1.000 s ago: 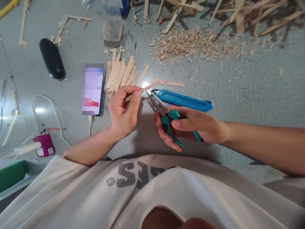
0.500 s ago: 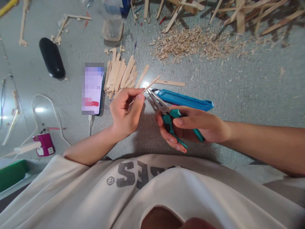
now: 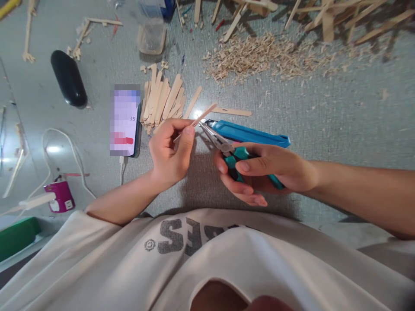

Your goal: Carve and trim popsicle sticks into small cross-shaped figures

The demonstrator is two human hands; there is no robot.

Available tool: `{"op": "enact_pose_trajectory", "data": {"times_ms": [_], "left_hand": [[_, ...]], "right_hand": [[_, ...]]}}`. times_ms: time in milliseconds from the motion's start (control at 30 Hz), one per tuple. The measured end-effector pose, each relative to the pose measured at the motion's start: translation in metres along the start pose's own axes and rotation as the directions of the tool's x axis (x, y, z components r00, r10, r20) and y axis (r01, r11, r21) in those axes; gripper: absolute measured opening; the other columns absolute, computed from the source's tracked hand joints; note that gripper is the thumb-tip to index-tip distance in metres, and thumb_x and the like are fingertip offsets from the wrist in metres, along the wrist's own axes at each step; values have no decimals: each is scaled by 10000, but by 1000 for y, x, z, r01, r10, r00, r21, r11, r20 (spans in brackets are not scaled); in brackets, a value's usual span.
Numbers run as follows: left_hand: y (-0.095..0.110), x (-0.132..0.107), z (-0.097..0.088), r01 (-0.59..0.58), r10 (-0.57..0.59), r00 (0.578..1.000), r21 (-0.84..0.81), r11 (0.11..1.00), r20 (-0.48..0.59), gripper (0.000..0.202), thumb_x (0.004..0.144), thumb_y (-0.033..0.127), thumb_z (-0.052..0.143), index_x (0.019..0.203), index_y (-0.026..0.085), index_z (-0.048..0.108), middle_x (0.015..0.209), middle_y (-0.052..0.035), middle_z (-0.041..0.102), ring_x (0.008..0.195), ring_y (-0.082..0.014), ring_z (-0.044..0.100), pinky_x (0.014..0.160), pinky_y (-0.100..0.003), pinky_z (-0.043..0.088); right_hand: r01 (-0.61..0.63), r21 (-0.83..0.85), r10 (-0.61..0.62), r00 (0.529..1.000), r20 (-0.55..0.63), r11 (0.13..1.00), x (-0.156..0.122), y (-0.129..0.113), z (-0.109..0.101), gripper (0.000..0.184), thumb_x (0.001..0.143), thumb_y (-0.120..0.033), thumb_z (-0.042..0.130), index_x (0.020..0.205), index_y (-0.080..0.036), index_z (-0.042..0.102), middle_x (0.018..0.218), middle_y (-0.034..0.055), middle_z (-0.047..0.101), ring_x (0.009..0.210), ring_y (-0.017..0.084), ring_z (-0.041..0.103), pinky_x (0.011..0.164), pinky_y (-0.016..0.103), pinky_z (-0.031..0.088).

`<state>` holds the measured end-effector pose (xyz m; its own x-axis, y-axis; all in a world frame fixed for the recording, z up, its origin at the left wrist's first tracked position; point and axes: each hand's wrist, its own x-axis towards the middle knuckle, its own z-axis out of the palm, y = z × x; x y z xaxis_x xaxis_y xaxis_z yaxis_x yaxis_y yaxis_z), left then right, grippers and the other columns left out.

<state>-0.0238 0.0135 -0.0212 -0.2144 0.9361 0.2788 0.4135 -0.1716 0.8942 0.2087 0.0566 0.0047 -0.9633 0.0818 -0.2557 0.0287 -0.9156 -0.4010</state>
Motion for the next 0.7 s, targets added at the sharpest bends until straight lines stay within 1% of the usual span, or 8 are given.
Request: {"op": "enact_pose_trajectory", "data": {"times_ms": [100, 233, 367, 467, 533, 567, 633, 700], "left_hand": [[-5, 3, 0, 61, -61, 998, 16, 998, 3, 473, 1115, 674, 626, 982, 238, 753, 868, -38, 766, 785, -160, 720, 713, -322, 576], [-9, 6, 1, 118, -121, 992, -96, 988, -26, 457, 1086, 679, 678, 985, 241, 762, 893, -43, 768, 799, -153, 711, 758, -319, 582], [-7, 6, 1, 133, -142, 989, -186, 973, -39, 411, 1064, 620, 747, 957, 224, 780, 747, 3, 665, 622, -108, 566, 616, -277, 476], [-5, 5, 2, 130, -150, 986, -234, 963, -69, 415, 1067, 611, 746, 930, 220, 765, 665, 39, 563, 548, -86, 446, 560, -261, 400], [-5, 3, 3, 129, -156, 984, -269, 955, -82, 441, 1055, 628, 757, 894, 218, 739, 658, 46, 539, 557, -85, 444, 607, -260, 448], [-5, 2, 4, 136, -164, 983, -284, 949, -79, 457, 1048, 640, 762, 877, 218, 725, 663, 46, 537, 565, -86, 449, 628, -260, 467], [-4, 1, 5, 161, -187, 981, -321, 933, -51, 483, 1041, 659, 763, 852, 220, 696, 661, 50, 523, 558, -83, 430, 609, -252, 452], [-3, -1, 7, 192, -212, 977, -376, 906, -13, 511, 1045, 668, 751, 816, 223, 644, 632, 60, 480, 531, -79, 385, 540, -238, 377]], "right_hand": [[-55, -83, 60, 996, 59, 995, -3, -1, 4, 435, 1032, -554, 835, 1059, -194, 593, 736, -46, 612, 539, 95, 573, 487, 206, 455], [-72, -152, 85, 994, 76, 986, -6, 5, 6, 388, 1027, -488, 852, 1085, -179, 625, 774, -41, 601, 600, 79, 545, 518, 186, 472], [33, -207, -26, 999, 37, 978, -6, 6, 11, 407, 1033, -517, 844, 1113, -187, 620, 813, -31, 613, 626, 83, 556, 565, 213, 464], [145, -379, -201, 973, -111, 914, -10, -4, 24, 404, 1040, -544, 828, 1143, -205, 635, 875, -3, 634, 714, 117, 591, 654, 268, 498], [170, -583, -365, 901, -235, 795, -17, -16, 31, 366, 1045, -525, 815, 1203, -241, 645, 964, 24, 658, 792, 153, 608, 704, 307, 511], [142, -699, -451, 848, -280, 701, -21, -23, 32, 352, 1048, -519, 803, 1233, -266, 642, 1004, 34, 659, 824, 174, 610, 722, 329, 512], [-21, -898, -598, 739, -309, 439, -30, -38, 28, 344, 1051, -531, 765, 1277, -310, 628, 1056, 59, 646, 865, 225, 608, 749, 385, 502], [-268, -959, -724, 642, -253, 98, -37, -52, 15, 337, 1028, -549, 728, 1248, -319, 620, 1131, 115, 634, 1069, 339, 625, 922, 497, 510]]}}
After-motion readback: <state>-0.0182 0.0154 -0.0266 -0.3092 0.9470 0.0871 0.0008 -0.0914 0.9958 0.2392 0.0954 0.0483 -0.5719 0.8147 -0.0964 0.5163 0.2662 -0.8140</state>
